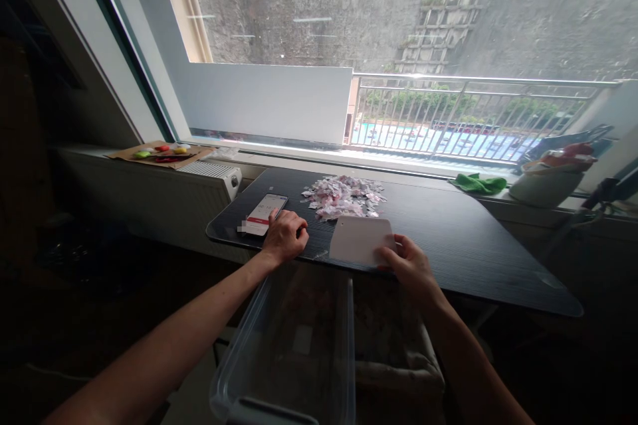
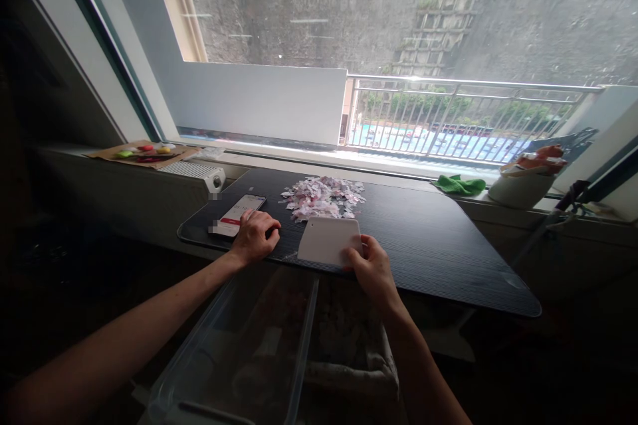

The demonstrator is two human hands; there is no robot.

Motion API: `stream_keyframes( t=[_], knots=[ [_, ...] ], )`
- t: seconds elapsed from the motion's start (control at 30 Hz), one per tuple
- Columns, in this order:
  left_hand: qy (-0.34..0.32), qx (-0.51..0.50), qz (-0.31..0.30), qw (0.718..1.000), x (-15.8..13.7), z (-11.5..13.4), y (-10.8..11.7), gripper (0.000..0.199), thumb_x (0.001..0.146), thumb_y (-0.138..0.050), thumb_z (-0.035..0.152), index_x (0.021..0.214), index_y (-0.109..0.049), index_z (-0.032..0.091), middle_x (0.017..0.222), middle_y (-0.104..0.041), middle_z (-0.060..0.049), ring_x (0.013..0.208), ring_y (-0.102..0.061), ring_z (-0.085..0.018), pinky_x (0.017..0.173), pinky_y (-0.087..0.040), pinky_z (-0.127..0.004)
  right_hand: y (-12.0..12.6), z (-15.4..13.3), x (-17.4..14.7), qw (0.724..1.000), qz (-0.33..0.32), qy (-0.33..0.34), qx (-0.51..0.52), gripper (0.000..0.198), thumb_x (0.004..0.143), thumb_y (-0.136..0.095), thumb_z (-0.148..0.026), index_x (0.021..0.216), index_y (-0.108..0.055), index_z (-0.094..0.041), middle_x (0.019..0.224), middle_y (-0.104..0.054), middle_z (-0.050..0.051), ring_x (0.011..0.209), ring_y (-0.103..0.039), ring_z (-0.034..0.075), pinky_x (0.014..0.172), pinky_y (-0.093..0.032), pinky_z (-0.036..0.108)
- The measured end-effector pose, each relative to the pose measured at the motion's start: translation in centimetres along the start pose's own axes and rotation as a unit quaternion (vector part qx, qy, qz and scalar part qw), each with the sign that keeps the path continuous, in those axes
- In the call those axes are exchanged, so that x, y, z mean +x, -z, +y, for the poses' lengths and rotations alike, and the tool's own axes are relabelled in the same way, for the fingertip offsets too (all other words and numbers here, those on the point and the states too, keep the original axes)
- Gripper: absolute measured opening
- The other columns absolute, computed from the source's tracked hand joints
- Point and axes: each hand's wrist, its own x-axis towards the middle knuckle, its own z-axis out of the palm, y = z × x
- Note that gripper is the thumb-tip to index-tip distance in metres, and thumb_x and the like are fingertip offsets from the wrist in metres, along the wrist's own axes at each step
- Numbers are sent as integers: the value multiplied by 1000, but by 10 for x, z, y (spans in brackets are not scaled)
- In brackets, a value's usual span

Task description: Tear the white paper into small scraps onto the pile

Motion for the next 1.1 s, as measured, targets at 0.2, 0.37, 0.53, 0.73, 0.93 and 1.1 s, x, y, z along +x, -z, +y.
stream_keyframes(
  t=[0.2,0.37,0.53,0.73,0.93,1.1],
  knots=[
    [-2,-1,-1,1000,0,0,1,13,75,-50,20,74,-64,20,82,-66,-5,89,-57,-23,104,-27,-51,5,1,1,998,-45,-31,12,36,62,-69,-29,95,-58,-18,80,-70,3,73,-67,20,54,-57,28],
    [-4,1,3,1000,0,0,1,14,76,-50,20,74,-63,21,81,-66,-5,89,-57,-23,104,-28,-52,8,5,23,995,72,32,61,40,63,-67,-34,98,-53,-19,86,-68,3,76,-66,19,60,-58,30],
    [-1,-1,2,1000,-1,-1,2,15,76,-49,21,76,-64,21,81,-65,-5,91,-57,-24,104,-27,-52,5,10,42,986,135,91,32,45,65,-63,-38,103,-50,-17,90,-65,4,74,-63,17,61,-57,33],
    [-4,-5,0,1000,-1,-3,2,15,77,-48,22,77,-64,20,81,-65,-5,91,-58,-24,103,-28,-52,-4,12,38,988,99,119,-23,43,68,-60,-37,105,-53,-16,88,-63,5,67,-59,16,62,-54,33],
    [-7,-7,6,1000,0,-4,3,16,78,-48,24,76,-63,21,80,-66,-4,89,-59,-23,103,-29,-51,-1,15,38,987,115,109,-28,47,70,-58,-38,111,-52,-16,92,-64,7,74,-60,19,67,-53,35],
    [-2,-10,11,1000,1,-4,3,15,78,-48,24,75,-63,21,81,-67,-4,90,-59,-24,102,-29,-50,0,17,35,971,191,107,-97,47,72,-53,-40,113,-54,-17,97,-64,10,81,-60,23,74,-50,39]
  ],
)
